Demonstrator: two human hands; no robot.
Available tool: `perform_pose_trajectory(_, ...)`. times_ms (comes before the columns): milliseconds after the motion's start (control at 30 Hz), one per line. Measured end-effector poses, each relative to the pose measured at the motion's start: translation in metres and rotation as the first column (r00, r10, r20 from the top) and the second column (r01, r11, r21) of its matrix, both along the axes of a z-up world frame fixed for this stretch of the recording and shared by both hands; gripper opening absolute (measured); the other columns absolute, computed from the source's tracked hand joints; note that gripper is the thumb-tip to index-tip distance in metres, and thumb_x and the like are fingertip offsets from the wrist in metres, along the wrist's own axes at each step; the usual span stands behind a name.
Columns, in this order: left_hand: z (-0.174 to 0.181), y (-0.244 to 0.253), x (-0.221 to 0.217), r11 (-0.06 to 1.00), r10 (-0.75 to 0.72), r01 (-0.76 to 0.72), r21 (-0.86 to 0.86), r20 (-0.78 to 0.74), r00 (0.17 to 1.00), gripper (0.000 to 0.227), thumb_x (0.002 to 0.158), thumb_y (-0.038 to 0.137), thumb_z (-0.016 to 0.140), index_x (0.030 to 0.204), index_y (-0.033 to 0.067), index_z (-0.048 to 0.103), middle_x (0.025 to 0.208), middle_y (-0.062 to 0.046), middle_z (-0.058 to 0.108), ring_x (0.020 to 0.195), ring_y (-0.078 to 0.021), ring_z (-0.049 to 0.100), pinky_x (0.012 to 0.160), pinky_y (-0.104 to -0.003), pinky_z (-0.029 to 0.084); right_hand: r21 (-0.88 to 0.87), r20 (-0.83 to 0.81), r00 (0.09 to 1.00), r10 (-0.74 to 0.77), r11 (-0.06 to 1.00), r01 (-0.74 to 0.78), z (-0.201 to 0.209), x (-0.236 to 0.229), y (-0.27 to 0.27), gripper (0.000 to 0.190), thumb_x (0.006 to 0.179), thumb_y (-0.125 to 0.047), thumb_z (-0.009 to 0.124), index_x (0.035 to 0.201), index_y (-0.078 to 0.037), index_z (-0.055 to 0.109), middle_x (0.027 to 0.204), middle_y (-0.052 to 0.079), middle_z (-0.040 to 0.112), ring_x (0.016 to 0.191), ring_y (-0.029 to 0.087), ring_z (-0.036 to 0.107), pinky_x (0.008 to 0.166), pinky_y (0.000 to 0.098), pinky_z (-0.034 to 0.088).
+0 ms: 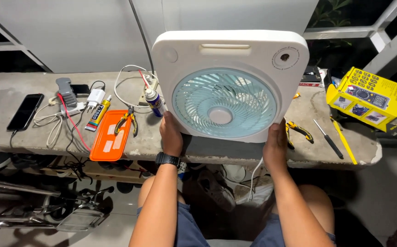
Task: Securing the housing of a portable fan using a screwdriver and manual alignment of the grill
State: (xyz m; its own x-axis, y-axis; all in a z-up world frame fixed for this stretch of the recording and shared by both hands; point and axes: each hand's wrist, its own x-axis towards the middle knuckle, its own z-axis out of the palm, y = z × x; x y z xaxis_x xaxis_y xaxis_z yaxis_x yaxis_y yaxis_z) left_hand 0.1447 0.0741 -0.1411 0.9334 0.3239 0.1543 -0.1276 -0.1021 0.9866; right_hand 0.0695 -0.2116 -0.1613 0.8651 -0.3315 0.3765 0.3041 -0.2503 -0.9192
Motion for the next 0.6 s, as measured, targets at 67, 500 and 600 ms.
perform_pose_trajectory(67, 0.005, -0.002, -0.004, 1.0, -0.006, 0.006, -0.006, 0.005, 1.0, 0.082, 0.115, 0.069, 0.025, 0.153, 0.0049, 0.06, 0.149, -0.026, 0.063, 0.145, -0.0442, 0.055, 0.123, -0.058, 0.041, -0.003, -0.016, 1.0, -0.011, 1.0, 0.011, 0.005, -0.002, 0.002, 0.079, 0.117, -0.062, 0.022, 0.173, -0.006, 0.027, 0.166, 0.028, 0.039, 0.157, 0.046, 0.035, 0.131, 0.0624, 0.023)
perform_pose_trajectory(500, 0.0, -0.001, -0.006, 0.995, -0.081, 0.072, 0.065, 0.137, 0.987, 0.054, 0.116, 0.051, 0.039, 0.137, 0.0101, 0.067, 0.129, -0.019, 0.071, 0.13, -0.0306, 0.062, 0.113, -0.054, 0.048, -0.035, 0.119, 0.982, -0.148, 0.988, 0.153, -0.006, -0.001, 0.004, 0.079, 0.115, -0.069, 0.034, 0.167, -0.01, 0.027, 0.15, 0.026, 0.043, 0.145, 0.041, 0.045, 0.127, 0.0581, 0.033)
perform_pose_trajectory(600, -0.01, -0.002, -0.002, 0.992, -0.083, 0.062, 0.108, 0.206, 0.975, 0.043, 0.113, 0.036, 0.054, 0.143, 0.0065, 0.059, 0.131, -0.025, 0.069, 0.128, -0.0362, 0.065, 0.113, -0.056, 0.048, -0.071, 0.189, 0.979, -0.073, 0.994, 0.087, -0.01, 0.004, 0.006, 0.083, 0.114, -0.062, 0.047, 0.168, -0.005, 0.021, 0.153, 0.029, 0.039, 0.147, 0.044, 0.042, 0.127, 0.0616, 0.03)
